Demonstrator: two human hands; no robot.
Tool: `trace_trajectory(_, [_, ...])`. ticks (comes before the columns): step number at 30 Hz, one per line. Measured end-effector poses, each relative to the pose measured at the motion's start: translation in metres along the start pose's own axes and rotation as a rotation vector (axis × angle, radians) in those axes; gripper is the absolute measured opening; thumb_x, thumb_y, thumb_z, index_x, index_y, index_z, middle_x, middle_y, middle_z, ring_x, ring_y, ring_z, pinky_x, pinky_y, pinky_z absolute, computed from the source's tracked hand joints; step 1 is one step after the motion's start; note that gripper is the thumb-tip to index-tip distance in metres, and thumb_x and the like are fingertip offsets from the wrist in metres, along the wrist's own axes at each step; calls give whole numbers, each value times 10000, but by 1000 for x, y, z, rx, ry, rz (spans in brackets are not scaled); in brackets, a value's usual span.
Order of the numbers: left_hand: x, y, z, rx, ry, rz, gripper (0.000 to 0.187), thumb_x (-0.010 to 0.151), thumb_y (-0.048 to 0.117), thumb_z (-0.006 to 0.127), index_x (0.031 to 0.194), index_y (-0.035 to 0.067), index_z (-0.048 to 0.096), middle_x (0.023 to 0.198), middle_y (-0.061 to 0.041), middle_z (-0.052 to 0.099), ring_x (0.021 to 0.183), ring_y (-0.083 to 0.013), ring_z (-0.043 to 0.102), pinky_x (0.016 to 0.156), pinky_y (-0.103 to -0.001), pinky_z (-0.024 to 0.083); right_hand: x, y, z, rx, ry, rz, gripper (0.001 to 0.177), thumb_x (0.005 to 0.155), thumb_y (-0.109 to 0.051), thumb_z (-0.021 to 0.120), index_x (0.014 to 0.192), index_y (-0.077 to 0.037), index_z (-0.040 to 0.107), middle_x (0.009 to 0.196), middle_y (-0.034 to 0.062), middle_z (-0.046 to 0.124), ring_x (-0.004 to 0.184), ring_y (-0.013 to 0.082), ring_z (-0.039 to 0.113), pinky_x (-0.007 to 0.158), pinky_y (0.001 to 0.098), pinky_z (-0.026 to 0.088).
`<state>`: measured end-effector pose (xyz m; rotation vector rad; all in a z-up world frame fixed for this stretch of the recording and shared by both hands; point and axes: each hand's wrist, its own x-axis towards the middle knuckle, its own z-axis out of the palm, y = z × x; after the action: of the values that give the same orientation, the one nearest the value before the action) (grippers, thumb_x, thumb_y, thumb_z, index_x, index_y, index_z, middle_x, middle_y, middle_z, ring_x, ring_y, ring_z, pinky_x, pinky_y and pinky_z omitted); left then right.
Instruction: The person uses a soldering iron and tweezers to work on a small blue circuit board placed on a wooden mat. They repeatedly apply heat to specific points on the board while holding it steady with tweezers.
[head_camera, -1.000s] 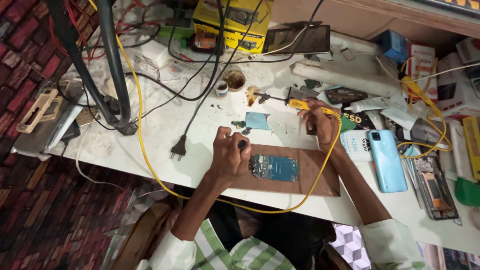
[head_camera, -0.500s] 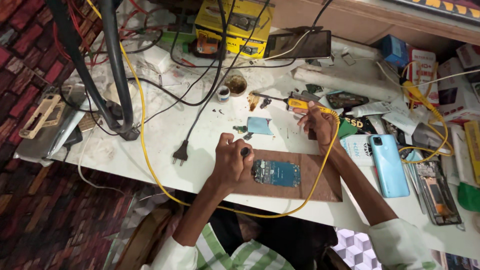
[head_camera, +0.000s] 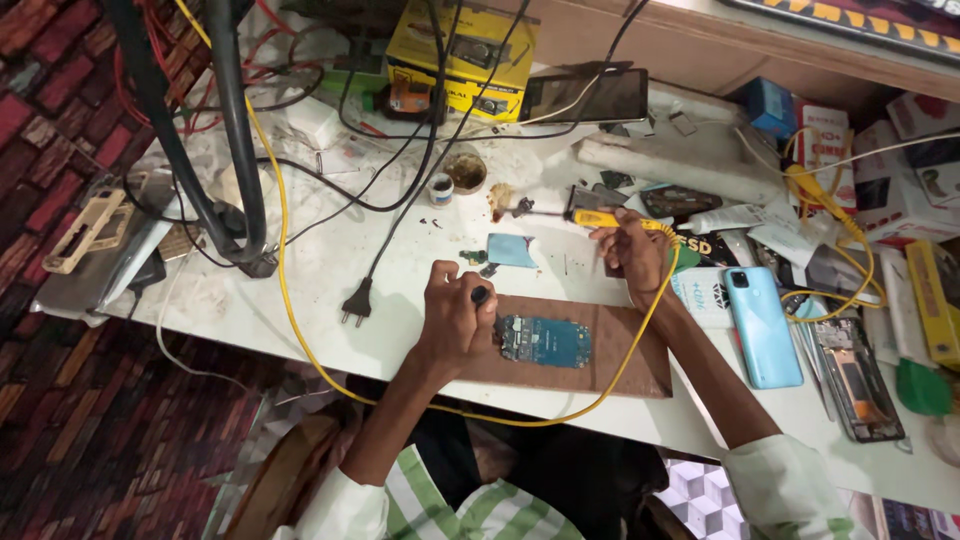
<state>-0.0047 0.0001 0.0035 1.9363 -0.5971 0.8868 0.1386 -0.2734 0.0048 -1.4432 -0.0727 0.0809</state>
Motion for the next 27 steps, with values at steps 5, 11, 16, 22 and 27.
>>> trace_trajectory(5, [-3,-2,1,39,25,10,138,1001,209,466,916,100,472,711,-16,602,603,-276,541,870,-459,364,4,7,-5,-27,38,-43,348,1029,-283,603,1057,60,649,796,174,700,565,137,589,482,247,416])
trace_trajectory(11, [-6,-6,3,55,-16,-7,113,975,188,487,920,91,466,730,-17,621,606,-287,535,849,-462,360,2,2,0,-69,33,5,350,1011,-300,608,1082,40,650,843,180,729,621,148,636,508,249,436])
trace_trajectory(16, [-7,-10,5,42,7,97,125,978,127,529,1011,26,463,760,0,631,621,-250,564,848,-461,367,7,4,1,-9,17,26,364,1024,-328,613,1084,30,641,886,174,735,678,165,666,554,261,463])
trace_trajectory(22, [-6,-7,4,69,22,120,104,977,110,527,982,28,464,764,-30,624,632,-254,563,866,-459,367,13,14,-11,67,-44,5,314,1076,-331,585,1092,-18,606,936,163,746,730,175,689,587,257,475])
trace_trajectory(27, [-3,-3,2,55,-5,87,113,980,116,529,948,29,464,749,-36,629,629,-258,573,879,-469,362,13,15,-11,-6,-20,19,327,1056,-329,580,1108,-15,653,921,155,740,718,165,680,583,247,476])
